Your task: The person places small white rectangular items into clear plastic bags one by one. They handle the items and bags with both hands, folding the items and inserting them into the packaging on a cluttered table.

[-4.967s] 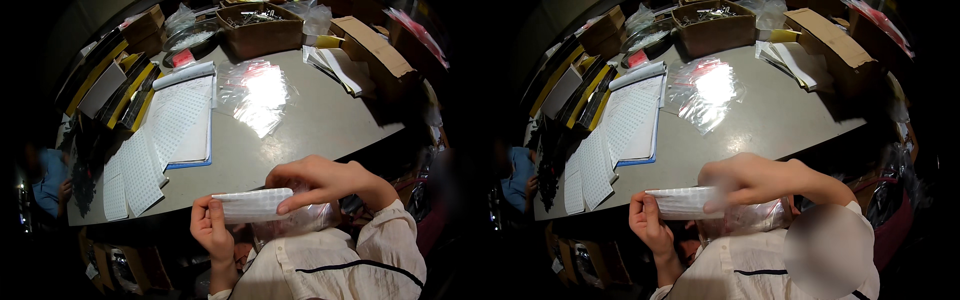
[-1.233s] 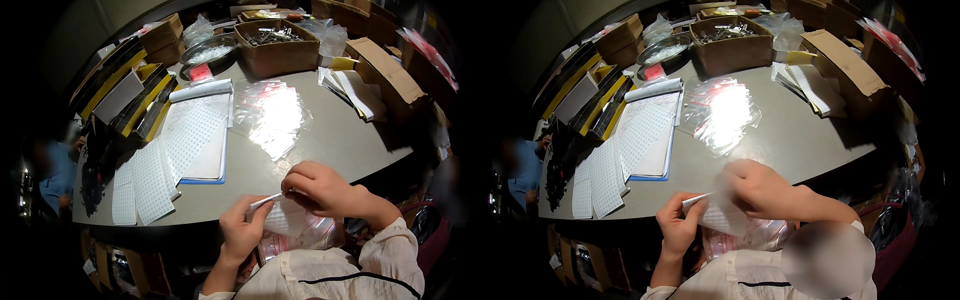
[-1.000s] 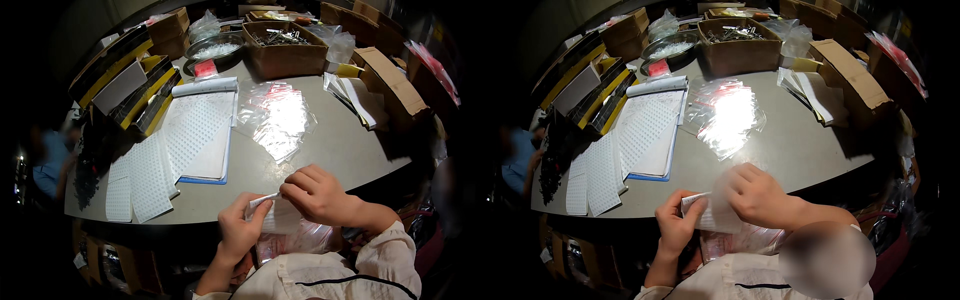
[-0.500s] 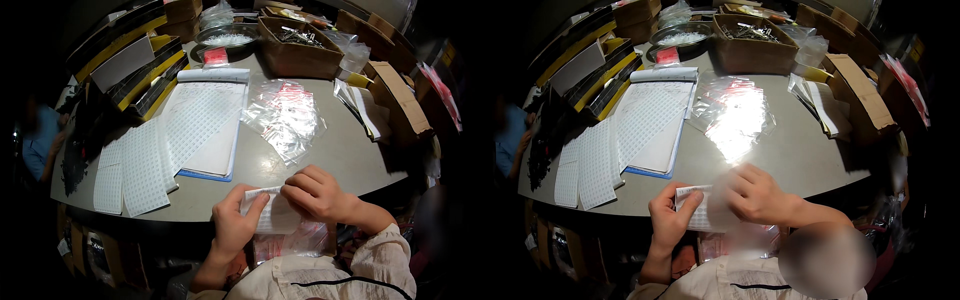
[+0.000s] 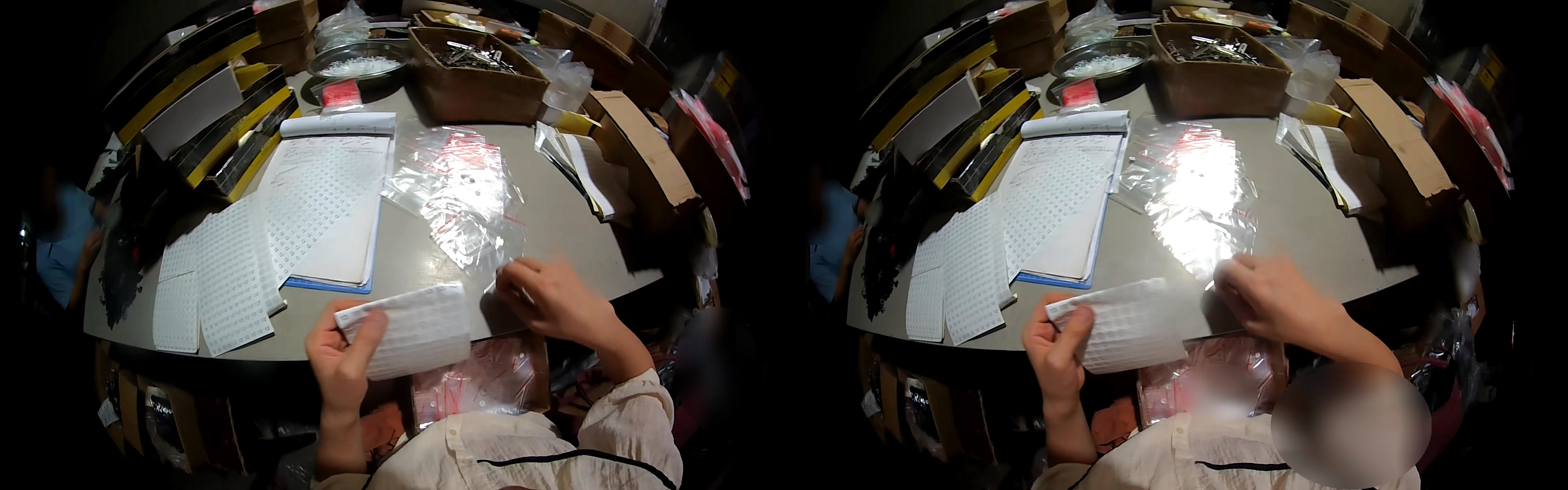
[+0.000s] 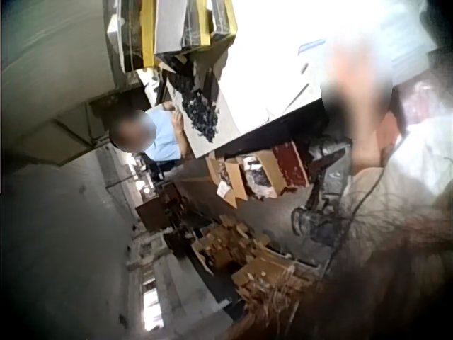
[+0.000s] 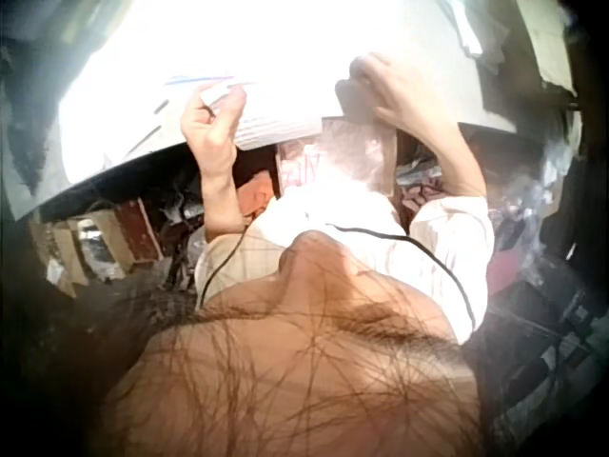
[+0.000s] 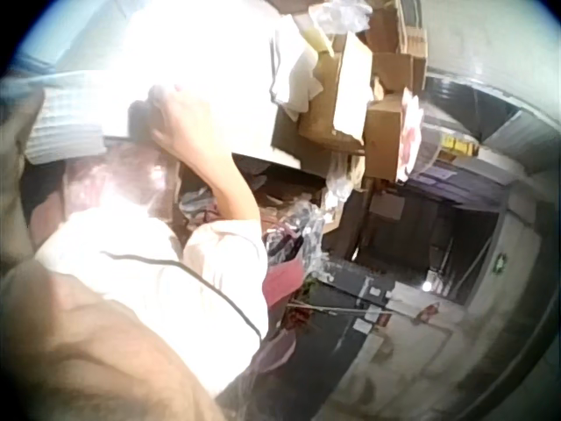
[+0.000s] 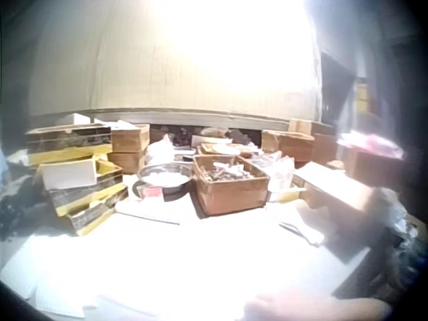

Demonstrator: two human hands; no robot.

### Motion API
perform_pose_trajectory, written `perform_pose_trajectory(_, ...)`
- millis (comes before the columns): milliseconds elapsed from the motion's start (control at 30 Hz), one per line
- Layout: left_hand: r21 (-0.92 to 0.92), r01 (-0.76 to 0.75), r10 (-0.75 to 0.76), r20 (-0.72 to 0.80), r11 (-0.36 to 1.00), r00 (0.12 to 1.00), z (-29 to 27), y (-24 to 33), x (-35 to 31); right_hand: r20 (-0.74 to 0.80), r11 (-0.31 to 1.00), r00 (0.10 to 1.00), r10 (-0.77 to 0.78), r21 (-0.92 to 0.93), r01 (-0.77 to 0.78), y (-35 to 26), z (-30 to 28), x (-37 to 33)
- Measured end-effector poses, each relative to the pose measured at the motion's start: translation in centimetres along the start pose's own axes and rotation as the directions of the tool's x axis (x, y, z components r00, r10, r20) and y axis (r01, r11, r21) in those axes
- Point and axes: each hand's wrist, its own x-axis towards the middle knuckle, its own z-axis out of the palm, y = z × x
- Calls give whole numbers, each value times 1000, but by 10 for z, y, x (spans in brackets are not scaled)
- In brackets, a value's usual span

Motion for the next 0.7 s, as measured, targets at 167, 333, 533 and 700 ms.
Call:
perform_pose_trajectory(167,45,-59,58,14,997,998,-2,-3,0,75,986,996,-52,161,40,-5,-8,-25)
perform_pose_trajectory(333,103,-84,83,17,991,996,4,-3,2,-2,973,995,104,209,-101,31,-15,-14)
perform_pose_trajectory(533,123,-85,79,52,989,996,3,-3,5,-54,986,997,60,-153,-67,56,2,3)
perform_pose_trajectory(700,114,-108,108,8,988,994,2,-7,5,49,957,985,167,-248,-150,42,-14,1)
